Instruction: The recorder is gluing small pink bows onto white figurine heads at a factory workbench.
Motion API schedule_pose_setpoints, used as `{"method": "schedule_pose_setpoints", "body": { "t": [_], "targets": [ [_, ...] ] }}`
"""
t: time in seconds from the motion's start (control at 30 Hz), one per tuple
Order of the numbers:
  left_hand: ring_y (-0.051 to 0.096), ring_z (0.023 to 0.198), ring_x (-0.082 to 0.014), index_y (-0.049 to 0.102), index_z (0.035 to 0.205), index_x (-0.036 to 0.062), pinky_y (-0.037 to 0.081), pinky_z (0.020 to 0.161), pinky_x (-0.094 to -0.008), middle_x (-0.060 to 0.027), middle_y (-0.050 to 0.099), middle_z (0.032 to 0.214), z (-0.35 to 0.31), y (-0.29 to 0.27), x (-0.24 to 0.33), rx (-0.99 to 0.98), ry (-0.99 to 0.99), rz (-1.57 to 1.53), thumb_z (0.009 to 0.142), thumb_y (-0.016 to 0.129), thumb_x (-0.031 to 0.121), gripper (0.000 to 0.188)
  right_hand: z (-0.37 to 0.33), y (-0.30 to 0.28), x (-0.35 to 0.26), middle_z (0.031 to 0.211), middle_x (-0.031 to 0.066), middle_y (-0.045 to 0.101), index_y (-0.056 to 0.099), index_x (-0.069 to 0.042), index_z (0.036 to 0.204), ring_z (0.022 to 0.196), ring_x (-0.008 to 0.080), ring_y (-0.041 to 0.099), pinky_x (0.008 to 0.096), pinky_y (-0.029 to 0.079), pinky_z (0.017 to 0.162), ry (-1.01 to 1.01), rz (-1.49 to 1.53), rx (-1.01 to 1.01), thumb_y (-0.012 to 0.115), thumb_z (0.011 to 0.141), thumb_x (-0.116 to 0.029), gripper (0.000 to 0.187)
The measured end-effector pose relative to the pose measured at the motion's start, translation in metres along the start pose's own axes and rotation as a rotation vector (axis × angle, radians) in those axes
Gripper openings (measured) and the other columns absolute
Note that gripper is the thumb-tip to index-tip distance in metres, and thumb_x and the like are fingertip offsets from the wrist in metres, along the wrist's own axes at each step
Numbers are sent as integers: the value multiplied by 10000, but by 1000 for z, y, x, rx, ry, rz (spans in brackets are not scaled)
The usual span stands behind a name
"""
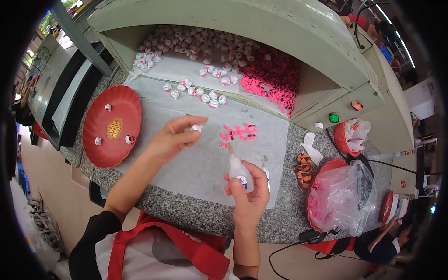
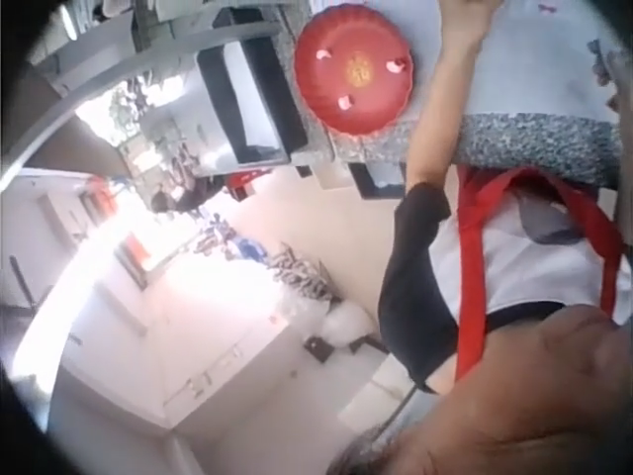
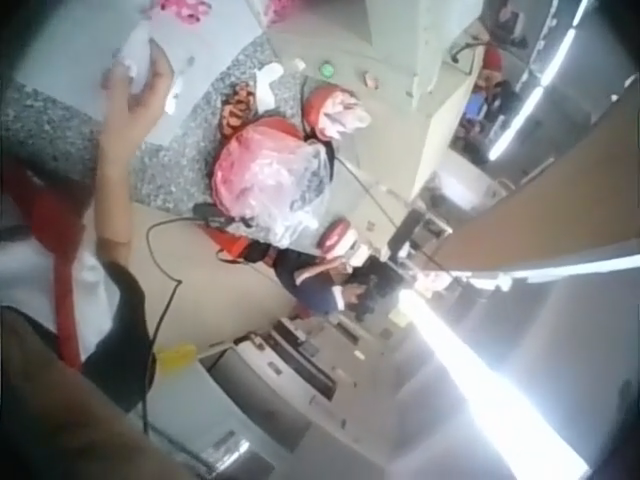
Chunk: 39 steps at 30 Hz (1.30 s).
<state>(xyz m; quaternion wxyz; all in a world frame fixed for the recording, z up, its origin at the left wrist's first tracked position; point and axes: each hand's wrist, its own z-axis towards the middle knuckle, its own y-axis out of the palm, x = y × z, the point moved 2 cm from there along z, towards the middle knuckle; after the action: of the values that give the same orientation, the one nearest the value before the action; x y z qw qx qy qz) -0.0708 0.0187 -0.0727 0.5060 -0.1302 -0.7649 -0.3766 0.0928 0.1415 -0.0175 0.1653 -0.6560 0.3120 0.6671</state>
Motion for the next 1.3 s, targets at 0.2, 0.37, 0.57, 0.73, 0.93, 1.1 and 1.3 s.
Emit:
{"method": "schedule_pose_setpoints", "body": {
  "t": [0.2, 0.37, 0.57, 0.73, 0.93, 1.1, 1.3],
  "targets": [
    [555, 952, -203, 482, 1143, -15, 482, 761, -273, -81, 567, 943, -57, 45, 7, 62, 90, -117, 770, 566, -30, 383, -15, 8, -4, 799, 60, 521, 501, 24, 962, 586, 112, 501, 216, 426, 548, -184, -169, 102, 584, 701, -132, 315],
    [551, 951, -210, 488, 1112, -47, 484, 794, -278, -131, 501, 1056, -61, 54, 9, 72, 382, 184, 737, 556, -116, 388, -28, 5, -16, 746, 125, 581, 523, 44, 920, 574, 168, 562, 250, 455, 540, -669, -487, -10, 614, 636, -58, 315],
    [545, 976, -212, 469, 1062, -72, 490, 794, -289, -140, 490, 1056, -62, 56, 7, 102, 440, 135, 747, 534, -134, 328, -25, 9, -15, 685, 128, 583, 520, 43, 900, 467, 191, 539, 262, 433, 439, -751, -518, -57, 611, 635, -50, 294],
    [542, 989, -219, 465, 1045, -68, 488, 810, -293, -129, 489, 1038, -61, 56, 6, 105, 405, 139, 749, 528, -141, 311, -23, 9, -15, 704, 123, 587, 519, 42, 898, 469, 191, 540, 267, 433, 437, -777, -529, -65, 610, 646, -54, 284],
    [539, 992, -220, 469, 1037, -71, 488, 813, -300, -133, 487, 1042, -62, 56, 8, 99, 412, 115, 744, 537, -138, 308, -22, 11, -15, 725, 125, 590, 513, 48, 906, 461, 185, 532, 263, 423, 426, -784, -541, -88, 607, 656, -51, 286],
    [537, 993, -222, 473, 1038, -72, 490, 813, -301, -139, 482, 1049, -62, 58, 11, 84, 429, 111, 739, 541, -138, 313, -22, 11, -15, 721, 119, 586, 507, 49, 924, 445, 172, 512, 253, 406, 414, -772, -501, -100, 603, 657, -42, 298],
    [533, 997, -224, 488, 1028, -68, 490, 815, -294, -150, 477, 1056, -61, 54, 12, 88, 448, 190, 731, 544, -144, 311, -22, 12, -20, 713, 113, 589, 514, 43, 903, 444, 175, 516, 257, 414, 417, -774, -549, -171, 599, 661, -44, 271]
  ]
}}
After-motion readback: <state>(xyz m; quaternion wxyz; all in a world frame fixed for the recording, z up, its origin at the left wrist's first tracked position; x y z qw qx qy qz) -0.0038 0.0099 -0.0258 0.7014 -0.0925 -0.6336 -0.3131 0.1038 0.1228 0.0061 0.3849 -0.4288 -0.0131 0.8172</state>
